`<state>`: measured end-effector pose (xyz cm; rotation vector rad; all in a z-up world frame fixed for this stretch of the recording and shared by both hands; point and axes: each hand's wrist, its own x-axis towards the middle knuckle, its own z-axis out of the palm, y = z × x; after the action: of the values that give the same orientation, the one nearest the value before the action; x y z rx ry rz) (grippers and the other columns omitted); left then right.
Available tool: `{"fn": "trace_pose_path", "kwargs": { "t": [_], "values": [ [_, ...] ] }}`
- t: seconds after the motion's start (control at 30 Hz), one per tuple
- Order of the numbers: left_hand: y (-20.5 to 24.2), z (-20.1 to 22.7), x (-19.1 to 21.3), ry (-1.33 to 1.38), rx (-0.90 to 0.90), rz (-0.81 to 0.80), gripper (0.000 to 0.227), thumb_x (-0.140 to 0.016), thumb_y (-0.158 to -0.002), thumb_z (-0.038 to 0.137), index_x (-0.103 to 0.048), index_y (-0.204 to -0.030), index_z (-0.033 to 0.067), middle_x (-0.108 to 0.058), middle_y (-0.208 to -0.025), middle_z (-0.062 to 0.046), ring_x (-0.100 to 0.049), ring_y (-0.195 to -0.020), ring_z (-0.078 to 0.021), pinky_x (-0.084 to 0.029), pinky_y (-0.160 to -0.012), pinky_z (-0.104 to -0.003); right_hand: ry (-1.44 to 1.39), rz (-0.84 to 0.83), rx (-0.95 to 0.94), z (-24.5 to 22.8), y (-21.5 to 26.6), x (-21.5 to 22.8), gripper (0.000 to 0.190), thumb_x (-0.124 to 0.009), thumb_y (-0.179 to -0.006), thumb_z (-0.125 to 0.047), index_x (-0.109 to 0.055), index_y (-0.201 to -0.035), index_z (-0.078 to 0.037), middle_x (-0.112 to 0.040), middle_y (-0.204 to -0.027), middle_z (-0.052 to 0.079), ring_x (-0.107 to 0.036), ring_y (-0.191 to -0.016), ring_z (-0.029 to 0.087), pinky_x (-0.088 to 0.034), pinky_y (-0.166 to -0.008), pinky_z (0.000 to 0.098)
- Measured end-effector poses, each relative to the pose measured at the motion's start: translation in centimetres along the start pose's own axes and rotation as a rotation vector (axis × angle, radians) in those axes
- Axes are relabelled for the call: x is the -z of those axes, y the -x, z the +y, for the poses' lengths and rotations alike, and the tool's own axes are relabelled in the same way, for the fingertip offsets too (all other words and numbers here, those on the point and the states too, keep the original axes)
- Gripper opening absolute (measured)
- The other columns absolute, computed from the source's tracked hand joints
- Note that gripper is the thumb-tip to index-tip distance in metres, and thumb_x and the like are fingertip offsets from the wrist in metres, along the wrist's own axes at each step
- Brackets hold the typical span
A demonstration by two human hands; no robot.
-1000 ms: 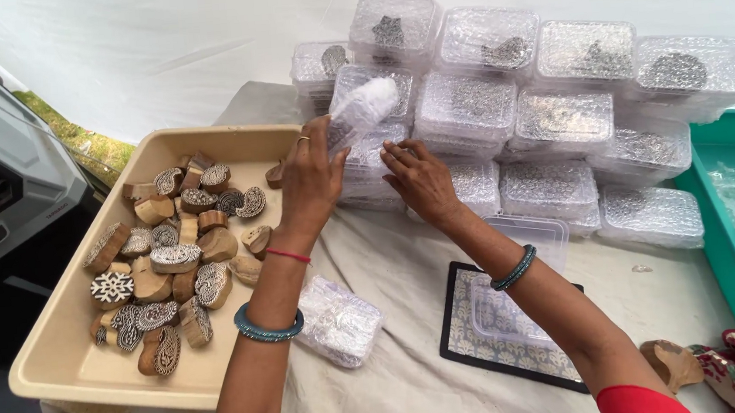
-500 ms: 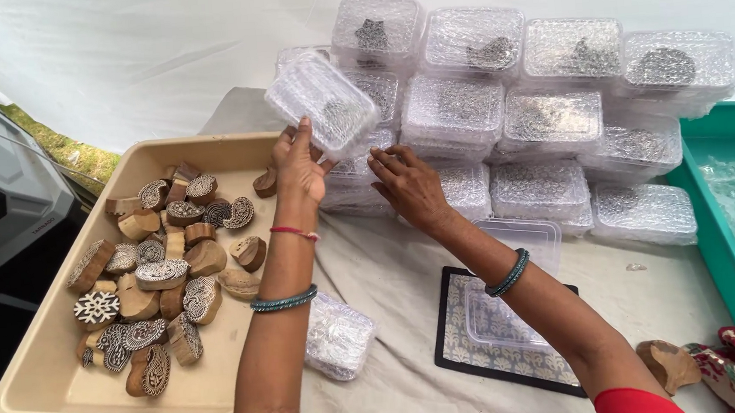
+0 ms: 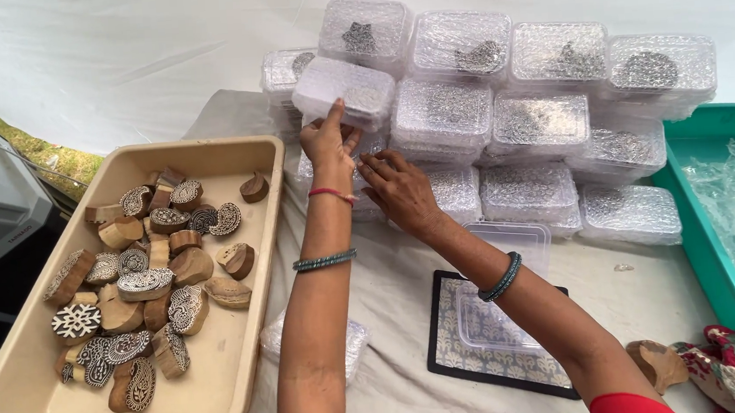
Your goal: The person wraps a wooden stamp in bubble wrap and secures it with tape. They then wipe a plastic container with a cloth, place the wrapped stamp inside, and close the container. The person stacks the container with others and repeats the process with another stamp.
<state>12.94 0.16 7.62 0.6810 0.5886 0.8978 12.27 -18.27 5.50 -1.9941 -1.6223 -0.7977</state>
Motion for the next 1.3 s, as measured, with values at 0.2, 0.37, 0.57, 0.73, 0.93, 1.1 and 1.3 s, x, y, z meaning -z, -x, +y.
{"fn": "trace_pose_path", "kwargs": {
  "t": [0.2, 0.37, 0.57, 0.73, 0.93, 1.1, 1.3],
  "values": [
    [2.8, -0.1, 4.0, -0.067, 0.025, -0.025, 0.036, -0.086, -0.082, 0.012, -0.056, -0.098, -0.0018, -0.067, -0.089, -0.017, -0.071, -0.073, -0.0284, -0.068, -0.07, -0.044, 0.003, 0.021, -0.001, 0.0, 0.2, -0.4, 0.046, -0.075, -0.09, -0.025, -0.068, -0.131, -0.006, -0.067, -0.135, 0.007, -0.058, -0.125, 0.027, -0.055, -0.098, 0.0378],
    [6.5, 0.4, 5.8, -0.109, 0.028, -0.096, 0.042, -0.089, -0.077, 0.017, -0.065, -0.106, -0.0028, -0.071, -0.089, -0.011, -0.074, -0.069, -0.0218, -0.068, -0.064, -0.034, -0.005, 0.025, -0.026, 0.3, 0.8, -1.1, 0.043, -0.077, -0.088, -0.027, -0.069, -0.124, -0.005, -0.069, -0.126, 0.007, -0.061, -0.121, 0.026, -0.056, -0.094, 0.0376],
    [9.7, 2.0, 6.6, -0.142, 0.005, -0.039, 0.038, -0.087, -0.075, 0.018, -0.064, -0.103, 0.0049, -0.073, -0.089, -0.009, -0.074, -0.066, -0.0208, -0.064, -0.059, -0.032, -0.007, 0.052, -0.016, 0.9, 1.3, -1.8, 0.03, -0.077, -0.091, -0.026, -0.07, -0.11, -0.005, -0.07, -0.114, 0.008, -0.064, -0.121, 0.027, -0.059, -0.088, 0.0375],
    [7.3, 0.9, 5.7, -0.209, -0.078, -0.08, 0.04, -0.09, -0.08, 0.02, -0.068, -0.103, -0.0046, -0.073, -0.088, -0.015, -0.072, -0.064, -0.0221, -0.063, -0.056, -0.031, -0.16, 0.063, -0.07, 0.8, 2.2, -0.7, 0.026, -0.076, -0.094, -0.019, -0.072, -0.115, -0.004, -0.071, -0.119, 0.011, -0.066, -0.112, 0.025, -0.059, -0.088, 0.0385],
    [8.1, 2.6, 7.8, -0.441, 0.062, -0.217, 0.053, -0.088, -0.075, 0.037, -0.067, -0.103, -0.0038, -0.074, -0.074, -0.016, -0.076, -0.058, -0.023, -0.06, -0.047, -0.031, -0.133, 0.058, -0.111, -0.4, 0.0, 5.5, 0.038, -0.078, -0.095, -0.026, -0.067, -0.128, -0.011, -0.067, -0.133, 0.01, -0.063, -0.117, 0.024, -0.058, -0.089, 0.0377],
    [6.5, 1.8, 8.9, -0.536, 0.115, -0.196, 0.064, -0.087, -0.078, 0.048, -0.066, -0.099, -0.0079, -0.074, -0.074, -0.019, -0.074, -0.056, -0.0237, -0.058, -0.045, -0.03, 0.075, 0.078, 0.106, 0.0, -1.8, 4.1, 0.058, -0.08, -0.08, -0.027, -0.065, -0.135, -0.014, -0.063, -0.138, 0.011, -0.058, -0.127, 0.028, -0.056, -0.093, 0.0416],
    [5.9, 3.6, 13.6, -0.786, 0.092, -0.396, 0.075, -0.066, -0.085, 0.069, -0.063, -0.114, 0.0007, -0.075, -0.093, -0.018, -0.075, -0.079, -0.0247, -0.062, -0.066, -0.036, 0.095, -0.025, 0.073, 1.0, -2.4, 2.6, 0.048, -0.078, -0.09, -0.023, -0.065, -0.135, -0.013, -0.064, -0.138, 0.008, -0.059, -0.126, 0.026, -0.052, -0.09, 0.0406]
  ]
}}
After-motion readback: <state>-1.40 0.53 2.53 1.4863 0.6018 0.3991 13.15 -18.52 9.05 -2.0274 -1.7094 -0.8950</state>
